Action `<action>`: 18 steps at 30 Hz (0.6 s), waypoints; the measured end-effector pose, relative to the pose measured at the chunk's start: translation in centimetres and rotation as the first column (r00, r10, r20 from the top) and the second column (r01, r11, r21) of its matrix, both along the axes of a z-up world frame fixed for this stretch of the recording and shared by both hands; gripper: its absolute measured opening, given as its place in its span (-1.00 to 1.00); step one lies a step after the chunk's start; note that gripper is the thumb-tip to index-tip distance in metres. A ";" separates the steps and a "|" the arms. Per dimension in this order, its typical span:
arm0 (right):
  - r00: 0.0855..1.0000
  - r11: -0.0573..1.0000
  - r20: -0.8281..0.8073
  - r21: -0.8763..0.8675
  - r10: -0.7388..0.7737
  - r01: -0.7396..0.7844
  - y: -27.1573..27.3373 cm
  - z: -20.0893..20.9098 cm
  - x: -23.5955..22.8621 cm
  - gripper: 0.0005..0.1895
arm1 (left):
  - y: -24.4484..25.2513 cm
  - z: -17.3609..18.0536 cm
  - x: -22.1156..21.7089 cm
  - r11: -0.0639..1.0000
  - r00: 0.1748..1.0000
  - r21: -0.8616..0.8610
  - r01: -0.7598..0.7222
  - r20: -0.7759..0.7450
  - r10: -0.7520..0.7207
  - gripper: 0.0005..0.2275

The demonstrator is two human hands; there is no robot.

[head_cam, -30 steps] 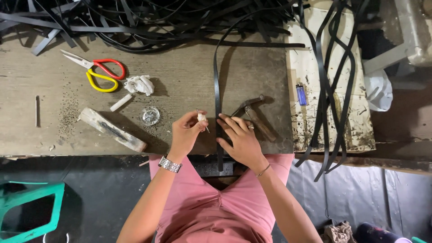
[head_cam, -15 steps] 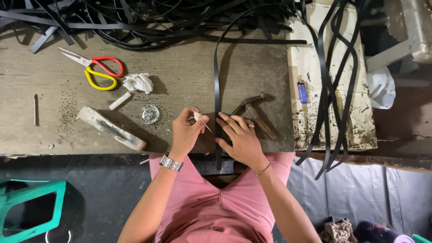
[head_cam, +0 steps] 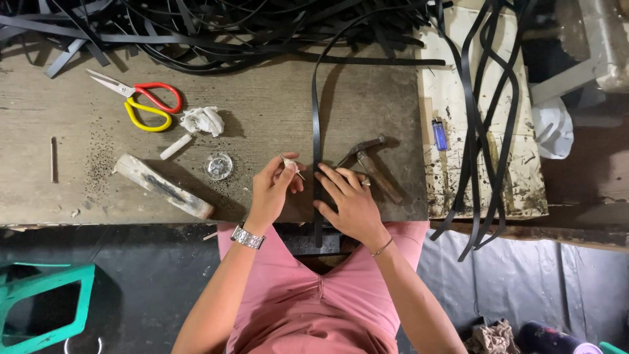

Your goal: Using a hammer and a manual punch to create a series of holes in a long leather strap on a workbench.

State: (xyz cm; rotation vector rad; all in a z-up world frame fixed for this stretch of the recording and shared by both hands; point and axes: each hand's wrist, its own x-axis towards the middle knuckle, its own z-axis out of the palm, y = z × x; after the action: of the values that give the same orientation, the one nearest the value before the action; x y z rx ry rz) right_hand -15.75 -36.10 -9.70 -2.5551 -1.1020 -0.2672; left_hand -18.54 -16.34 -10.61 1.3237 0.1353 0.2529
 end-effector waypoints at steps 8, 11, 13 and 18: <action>0.999 0.999 -0.028 0.043 0.024 -0.022 -0.4 -1.5 1.4 -0.41 | 0.2 -2.7 0.5 0.970 0.991 0.204 -0.131 0.009 0.132 -0.86; 0.999 0.997 -0.007 0.065 0.037 -0.037 -0.4 -2.4 2.0 -0.41 | 0.0 -1.5 0.7 0.970 0.994 0.216 -0.110 0.021 0.108 -0.88; 0.999 0.996 -0.018 0.072 0.048 -0.047 -0.4 -2.7 2.1 -0.41 | -0.3 -1.1 0.7 0.974 0.995 0.205 -0.099 0.021 0.097 -0.88; 0.994 0.998 -0.098 0.056 0.047 -0.041 -0.4 -2.3 2.1 -0.34 | -0.2 -2.1 1.0 0.989 0.997 0.139 -0.057 0.056 0.049 -0.86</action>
State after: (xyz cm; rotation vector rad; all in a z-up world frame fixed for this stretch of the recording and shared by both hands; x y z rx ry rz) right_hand -13.62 -36.48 -11.99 -2.4655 -1.0974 -0.1541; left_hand -17.52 -16.54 -12.70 1.4534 0.1099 0.3474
